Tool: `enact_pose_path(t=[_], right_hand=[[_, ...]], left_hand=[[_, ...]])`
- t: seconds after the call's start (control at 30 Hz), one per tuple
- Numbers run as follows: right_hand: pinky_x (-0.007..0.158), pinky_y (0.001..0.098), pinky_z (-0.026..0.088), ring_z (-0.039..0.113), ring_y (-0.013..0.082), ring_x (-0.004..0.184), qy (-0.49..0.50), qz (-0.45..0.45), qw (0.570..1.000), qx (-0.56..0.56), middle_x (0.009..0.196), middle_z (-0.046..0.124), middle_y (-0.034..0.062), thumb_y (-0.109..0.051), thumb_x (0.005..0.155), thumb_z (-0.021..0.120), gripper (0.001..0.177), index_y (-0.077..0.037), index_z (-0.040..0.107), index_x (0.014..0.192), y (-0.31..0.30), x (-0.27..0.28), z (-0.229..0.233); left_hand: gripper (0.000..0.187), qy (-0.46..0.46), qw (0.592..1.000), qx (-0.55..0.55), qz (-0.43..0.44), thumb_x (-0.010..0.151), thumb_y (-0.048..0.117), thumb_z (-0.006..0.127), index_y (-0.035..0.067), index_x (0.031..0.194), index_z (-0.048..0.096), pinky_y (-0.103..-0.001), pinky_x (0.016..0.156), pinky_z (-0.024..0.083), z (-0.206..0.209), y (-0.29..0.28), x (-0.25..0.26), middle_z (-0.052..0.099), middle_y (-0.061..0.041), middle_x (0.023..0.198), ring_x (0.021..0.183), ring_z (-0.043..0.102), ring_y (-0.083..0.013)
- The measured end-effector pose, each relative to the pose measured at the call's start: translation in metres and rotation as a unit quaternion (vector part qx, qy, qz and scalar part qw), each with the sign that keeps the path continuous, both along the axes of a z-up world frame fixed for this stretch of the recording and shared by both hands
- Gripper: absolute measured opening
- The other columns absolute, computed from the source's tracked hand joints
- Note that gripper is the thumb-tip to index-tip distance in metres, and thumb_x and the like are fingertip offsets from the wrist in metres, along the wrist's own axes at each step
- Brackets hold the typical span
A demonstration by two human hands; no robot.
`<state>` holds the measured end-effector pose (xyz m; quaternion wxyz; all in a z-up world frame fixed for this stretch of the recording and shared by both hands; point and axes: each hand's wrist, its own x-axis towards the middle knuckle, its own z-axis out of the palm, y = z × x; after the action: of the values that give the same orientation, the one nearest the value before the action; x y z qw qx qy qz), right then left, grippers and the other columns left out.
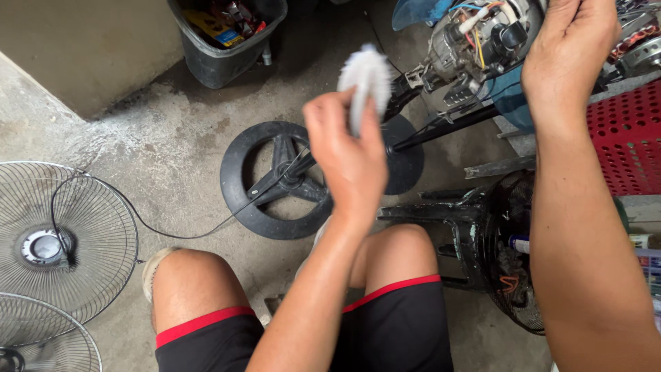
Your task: The person sits on the floor and works on a disassembled standing fan motor. They clean the motor housing with a brush, then manipulate and connect internal wires by hand.
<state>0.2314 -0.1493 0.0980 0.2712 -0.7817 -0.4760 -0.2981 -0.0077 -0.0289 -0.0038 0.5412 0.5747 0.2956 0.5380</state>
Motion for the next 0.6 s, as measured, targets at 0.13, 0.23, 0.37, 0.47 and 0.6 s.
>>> enact_pose_path(t=[0.13, 0.23, 0.37, 0.47, 0.6], right_hand=[[0.075, 0.0401, 0.047, 0.058, 0.0248, 0.08, -0.004, -0.008, 1.0, -0.001, 0.091, 0.062, 0.0162, -0.009, 0.119, 0.052, 0.023, 0.008, 0.057, 0.105, -0.001, 0.005, -0.002], [0.078, 0.0397, 0.048, 0.059, 0.0243, 0.083, -0.01, -0.01, 1.0, -0.007, 0.091, 0.063, 0.016, -0.009, 0.119, 0.05, 0.023, 0.008, 0.057, 0.105, -0.005, 0.012, -0.002], [0.083, 0.0383, 0.049, 0.059, 0.0234, 0.089, -0.004, -0.005, 1.0, -0.014, 0.096, 0.064, 0.0154, -0.009, 0.122, 0.048, 0.022, 0.007, 0.057, 0.11, -0.013, 0.021, 0.001], [0.081, 0.038, 0.048, 0.058, 0.0224, 0.087, 0.001, -0.022, 1.0, -0.013, 0.094, 0.063, 0.0146, -0.009, 0.121, 0.049, 0.023, 0.007, 0.057, 0.108, -0.018, 0.022, -0.003], [0.081, 0.0374, 0.049, 0.055, 0.0219, 0.085, 0.022, -0.021, 1.0, -0.002, 0.093, 0.062, 0.0145, -0.012, 0.122, 0.051, 0.024, 0.007, 0.056, 0.109, -0.011, 0.022, -0.003]], left_hand=[[0.02, -0.059, 0.991, 0.085, -0.082, 0.097, 0.002, 0.067, 0.002, 0.116, 0.062, -0.037, 0.096, 0.054, 0.002, -0.015, 0.017, 0.06, -0.015, 0.116, 0.109, 0.065, -0.0328], [0.022, 0.019, 0.996, 0.065, -0.054, 0.09, 0.004, 0.071, 0.002, 0.111, 0.066, -0.038, 0.092, 0.053, -0.017, 0.009, 0.038, 0.065, -0.015, 0.111, 0.102, 0.066, -0.0327], [0.016, 0.034, 0.994, -0.081, -0.069, 0.091, 0.007, 0.074, 0.001, 0.103, 0.065, -0.035, 0.082, 0.053, -0.042, 0.031, 0.033, 0.067, -0.014, 0.098, 0.088, 0.067, -0.0288], [0.016, -0.129, 0.98, -0.067, -0.133, 0.095, 0.009, 0.074, 0.004, 0.108, 0.066, -0.033, 0.084, 0.054, -0.031, 0.017, 0.032, 0.067, -0.013, 0.1, 0.092, 0.066, -0.0292], [0.015, -0.132, 0.975, 0.065, -0.167, 0.098, 0.01, 0.072, 0.005, 0.111, 0.067, -0.031, 0.087, 0.055, 0.009, 0.013, 0.044, 0.066, -0.011, 0.103, 0.094, 0.069, -0.024]])
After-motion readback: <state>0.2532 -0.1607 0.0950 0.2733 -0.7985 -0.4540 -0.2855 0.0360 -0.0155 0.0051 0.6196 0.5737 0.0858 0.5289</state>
